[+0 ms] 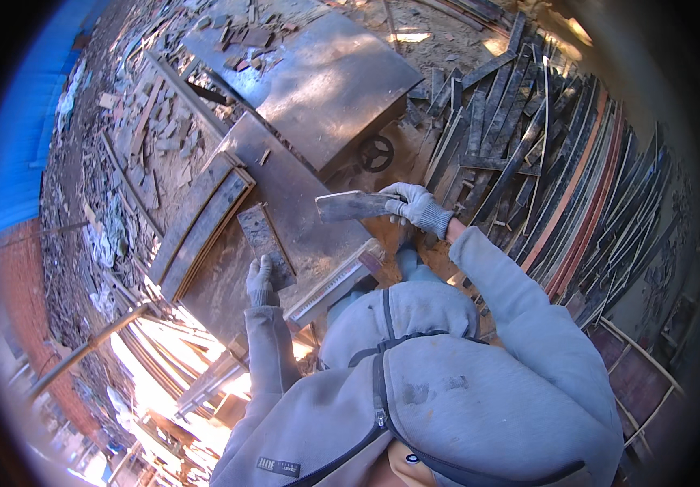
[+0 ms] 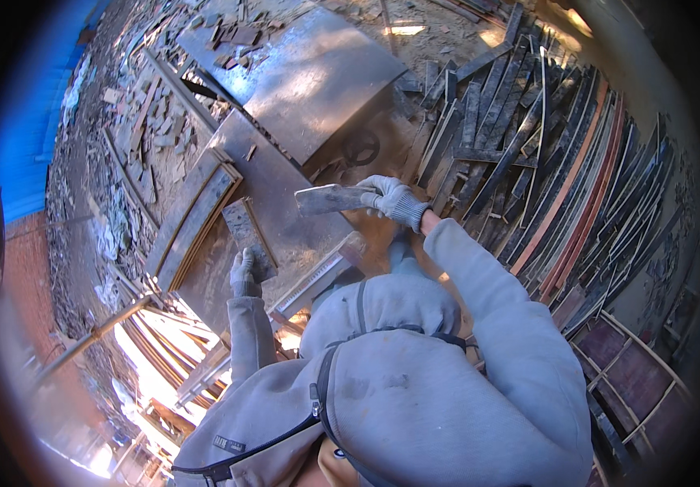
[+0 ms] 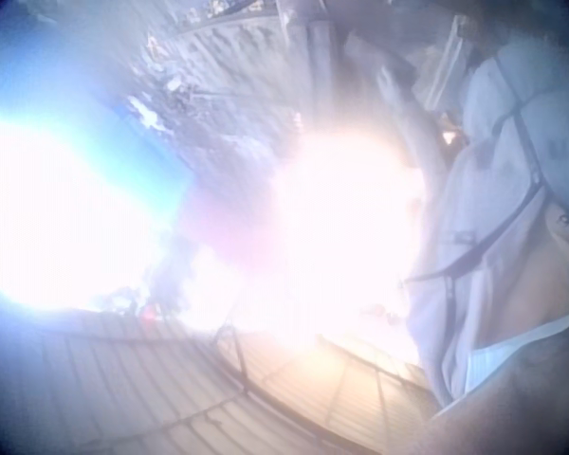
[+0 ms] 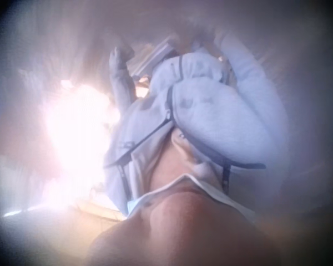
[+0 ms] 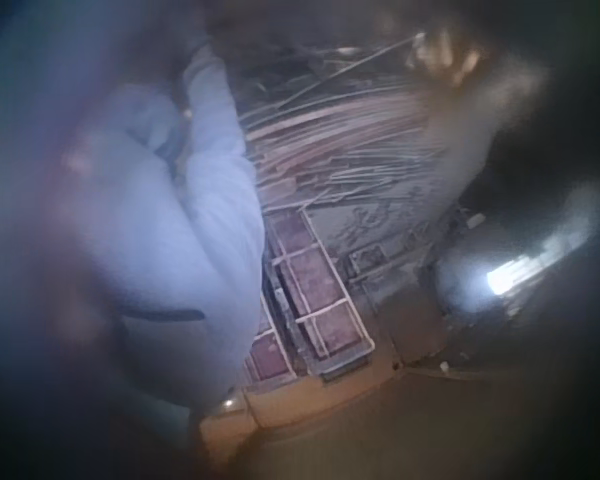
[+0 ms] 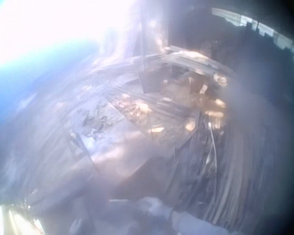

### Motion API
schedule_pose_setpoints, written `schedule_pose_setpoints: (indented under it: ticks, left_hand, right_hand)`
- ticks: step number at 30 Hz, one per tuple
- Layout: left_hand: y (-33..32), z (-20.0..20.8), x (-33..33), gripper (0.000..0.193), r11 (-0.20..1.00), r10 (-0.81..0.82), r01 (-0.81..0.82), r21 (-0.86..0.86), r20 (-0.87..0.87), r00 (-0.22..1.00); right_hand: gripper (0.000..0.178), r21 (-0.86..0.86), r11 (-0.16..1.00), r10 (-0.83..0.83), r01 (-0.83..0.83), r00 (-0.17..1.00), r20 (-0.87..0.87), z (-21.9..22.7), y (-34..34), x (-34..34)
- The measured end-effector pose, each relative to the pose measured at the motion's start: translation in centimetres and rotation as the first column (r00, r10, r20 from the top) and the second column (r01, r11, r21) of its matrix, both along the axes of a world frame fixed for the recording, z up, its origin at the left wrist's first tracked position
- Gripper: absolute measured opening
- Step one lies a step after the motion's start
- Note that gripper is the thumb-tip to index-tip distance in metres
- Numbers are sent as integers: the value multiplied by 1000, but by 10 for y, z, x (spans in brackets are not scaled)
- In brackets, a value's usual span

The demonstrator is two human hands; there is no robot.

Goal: The person repeatedly places wooden planks on a table saw, aligns them with a guide, and pushes them through the blade to cut. Cut pieces are set aside on the table. The person also picks up and moves several cut pieces on the floor.

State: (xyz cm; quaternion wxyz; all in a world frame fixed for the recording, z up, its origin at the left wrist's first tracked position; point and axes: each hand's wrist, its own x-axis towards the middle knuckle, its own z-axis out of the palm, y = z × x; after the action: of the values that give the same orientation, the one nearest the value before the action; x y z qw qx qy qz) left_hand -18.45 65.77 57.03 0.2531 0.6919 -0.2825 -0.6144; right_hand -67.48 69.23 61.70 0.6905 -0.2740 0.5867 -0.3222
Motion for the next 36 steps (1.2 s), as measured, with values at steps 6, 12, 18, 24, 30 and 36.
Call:
schedule_pose_setpoints:
  ticks: [6,12,18,24,30,36]
  left_hand:
    - [9,-4,41,55,971,-194,239,-33,481,855]
    - [51,45,-72,141,664,-422,728,170,889,177]
    - [82,31,-184,129,335,-651,897,287,759,1]
    - [84,0,-165,114,426,-566,903,-54,763,313]
    - [47,-3,-161,110,420,-520,905,-58,803,293]
    - [-107,11,-140,113,410,-575,910,68,793,200]
  right_hand:
    - [31,65,973,225,-222,973,-56,-56,-2,52]
    - [25,36,810,539,-585,720,-438,-81,1,68]
    - [32,83,751,620,-655,657,-430,-78,-6,62]
    - [40,105,934,338,-343,743,-579,-114,43,35]
    - [29,252,933,350,-256,811,-470,-133,88,3]
    - [30,177,965,249,-192,881,-401,-110,67,29]
